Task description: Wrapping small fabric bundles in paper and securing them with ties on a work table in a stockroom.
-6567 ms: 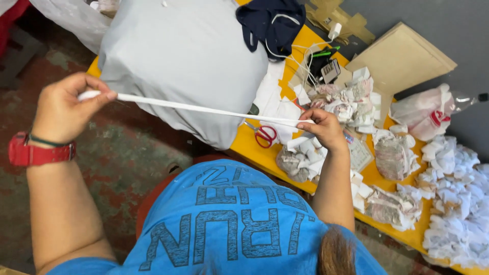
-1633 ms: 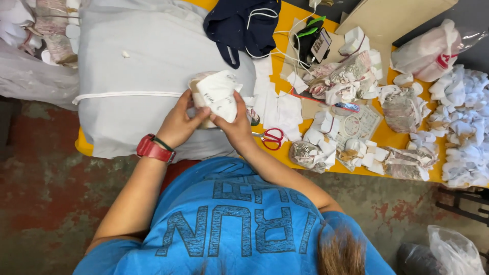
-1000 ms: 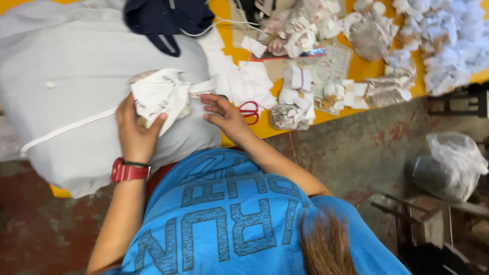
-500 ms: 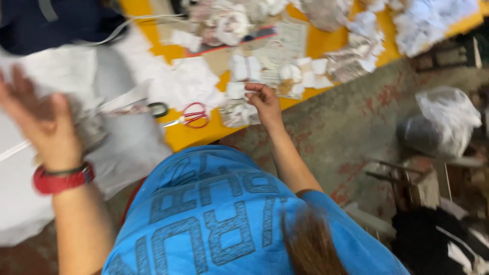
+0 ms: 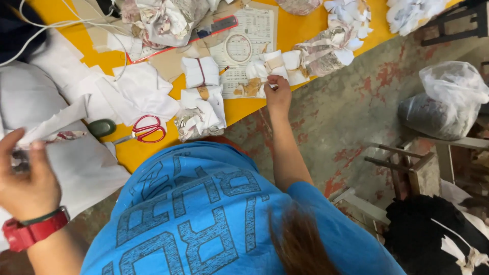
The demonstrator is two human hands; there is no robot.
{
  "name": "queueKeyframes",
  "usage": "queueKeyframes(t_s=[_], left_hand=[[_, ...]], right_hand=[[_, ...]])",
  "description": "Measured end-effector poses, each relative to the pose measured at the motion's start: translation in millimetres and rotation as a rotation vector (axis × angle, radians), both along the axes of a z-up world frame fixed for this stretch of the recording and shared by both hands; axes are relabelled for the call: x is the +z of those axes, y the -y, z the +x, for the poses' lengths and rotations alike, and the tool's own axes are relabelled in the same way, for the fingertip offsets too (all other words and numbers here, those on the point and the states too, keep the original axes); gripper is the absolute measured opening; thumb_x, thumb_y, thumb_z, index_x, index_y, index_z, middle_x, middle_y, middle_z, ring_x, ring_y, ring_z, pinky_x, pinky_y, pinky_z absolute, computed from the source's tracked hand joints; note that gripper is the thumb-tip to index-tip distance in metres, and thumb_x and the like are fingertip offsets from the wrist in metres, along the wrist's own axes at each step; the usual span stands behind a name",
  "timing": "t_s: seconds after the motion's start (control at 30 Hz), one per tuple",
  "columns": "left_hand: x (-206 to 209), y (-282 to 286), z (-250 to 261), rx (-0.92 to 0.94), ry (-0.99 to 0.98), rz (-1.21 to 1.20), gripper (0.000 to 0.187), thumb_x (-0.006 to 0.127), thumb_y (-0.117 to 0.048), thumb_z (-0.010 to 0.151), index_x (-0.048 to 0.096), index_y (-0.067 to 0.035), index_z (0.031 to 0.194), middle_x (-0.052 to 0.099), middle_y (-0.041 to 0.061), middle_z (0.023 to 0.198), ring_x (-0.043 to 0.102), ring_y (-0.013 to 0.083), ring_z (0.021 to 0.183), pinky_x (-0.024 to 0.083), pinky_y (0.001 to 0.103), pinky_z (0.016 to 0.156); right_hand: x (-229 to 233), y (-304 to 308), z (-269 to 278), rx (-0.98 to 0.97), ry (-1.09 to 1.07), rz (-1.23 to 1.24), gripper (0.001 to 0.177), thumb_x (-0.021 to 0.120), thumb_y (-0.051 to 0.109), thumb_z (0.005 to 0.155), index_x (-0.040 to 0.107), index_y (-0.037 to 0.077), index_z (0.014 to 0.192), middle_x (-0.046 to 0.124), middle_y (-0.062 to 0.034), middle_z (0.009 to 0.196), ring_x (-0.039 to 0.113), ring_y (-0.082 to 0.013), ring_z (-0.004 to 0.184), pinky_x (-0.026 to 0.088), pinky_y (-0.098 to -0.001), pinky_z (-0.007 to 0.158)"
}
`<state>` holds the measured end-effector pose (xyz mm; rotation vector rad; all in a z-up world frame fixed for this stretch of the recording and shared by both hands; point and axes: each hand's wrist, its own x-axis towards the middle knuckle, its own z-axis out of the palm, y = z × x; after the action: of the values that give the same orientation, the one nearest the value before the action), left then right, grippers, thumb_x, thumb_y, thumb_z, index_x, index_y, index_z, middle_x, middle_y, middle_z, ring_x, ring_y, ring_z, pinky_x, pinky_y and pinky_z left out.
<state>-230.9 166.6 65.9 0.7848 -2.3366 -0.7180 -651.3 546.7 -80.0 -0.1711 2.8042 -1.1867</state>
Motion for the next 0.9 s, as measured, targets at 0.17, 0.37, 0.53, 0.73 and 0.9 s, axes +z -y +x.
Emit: queueKeyframes(t_s=[0.17, 0.37, 0.53, 0.73, 0.9], left_hand=[[2, -22, -45, -0.154, 0.026, -0.113, 0.017, 0.075, 0.009, 0.115, 0.075, 0.013, 0.131, 0.064, 0.036, 0.146, 0.062, 0.0512, 0.131, 0.049, 0.057, 0.112], [-15, -51, -61, -0.262, 0.272, 0.169, 0.027, 0.065, -0.014, 0.105, 0.071, -0.006, 0.131, 0.067, 0.016, 0.138, 0.061, 0.0359, 0.126, 0.049, 0.047, 0.102], [-24, -64, -60, -0.267, 0.409, 0.354, 0.030, 0.071, -0.021, 0.100, 0.072, -0.015, 0.129, 0.070, 0.013, 0.127, 0.065, 0.0339, 0.122, 0.050, 0.048, 0.104], [-15, -87, -94, -0.364, 0.365, 0.534, 0.032, 0.068, -0.018, 0.099, 0.070, -0.010, 0.130, 0.070, 0.018, 0.125, 0.065, 0.0402, 0.119, 0.050, 0.053, 0.102], [-37, -114, -144, -0.501, 0.299, 0.436, 0.047, 0.077, -0.035, 0.090, 0.068, -0.009, 0.127, 0.069, 0.019, 0.118, 0.065, 0.0415, 0.115, 0.052, 0.051, 0.097]], right_hand=[[11, 7, -5, 0.128, -0.082, 0.126, 0.021, 0.067, 0.018, 0.090, 0.072, 0.014, 0.110, 0.065, -0.0014, 0.099, 0.062, -0.0182, 0.070, 0.052, -0.0379, 0.069], [7, 28, 32, 0.370, 0.181, -0.050, 0.021, 0.070, 0.014, 0.086, 0.070, 0.018, 0.107, 0.072, 0.0014, 0.094, 0.068, -0.0147, 0.087, 0.055, -0.0299, 0.079], [36, 57, 92, 0.915, 0.148, -0.069, 0.089, 0.095, 0.036, 0.071, 0.053, 0.021, 0.148, 0.043, -0.0155, 0.140, 0.045, -0.0392, 0.130, 0.039, -0.0470, 0.115], [56, 74, 95, 1.045, 0.148, -0.037, 0.096, 0.097, 0.044, 0.067, 0.052, 0.024, 0.149, 0.040, -0.0115, 0.132, 0.043, -0.0343, 0.123, 0.037, -0.0440, 0.113], [48, 71, 82, 1.038, 0.143, -0.021, 0.110, 0.102, 0.043, 0.061, 0.046, 0.021, 0.153, 0.042, -0.0122, 0.130, 0.044, -0.0342, 0.124, 0.039, -0.0450, 0.112]])
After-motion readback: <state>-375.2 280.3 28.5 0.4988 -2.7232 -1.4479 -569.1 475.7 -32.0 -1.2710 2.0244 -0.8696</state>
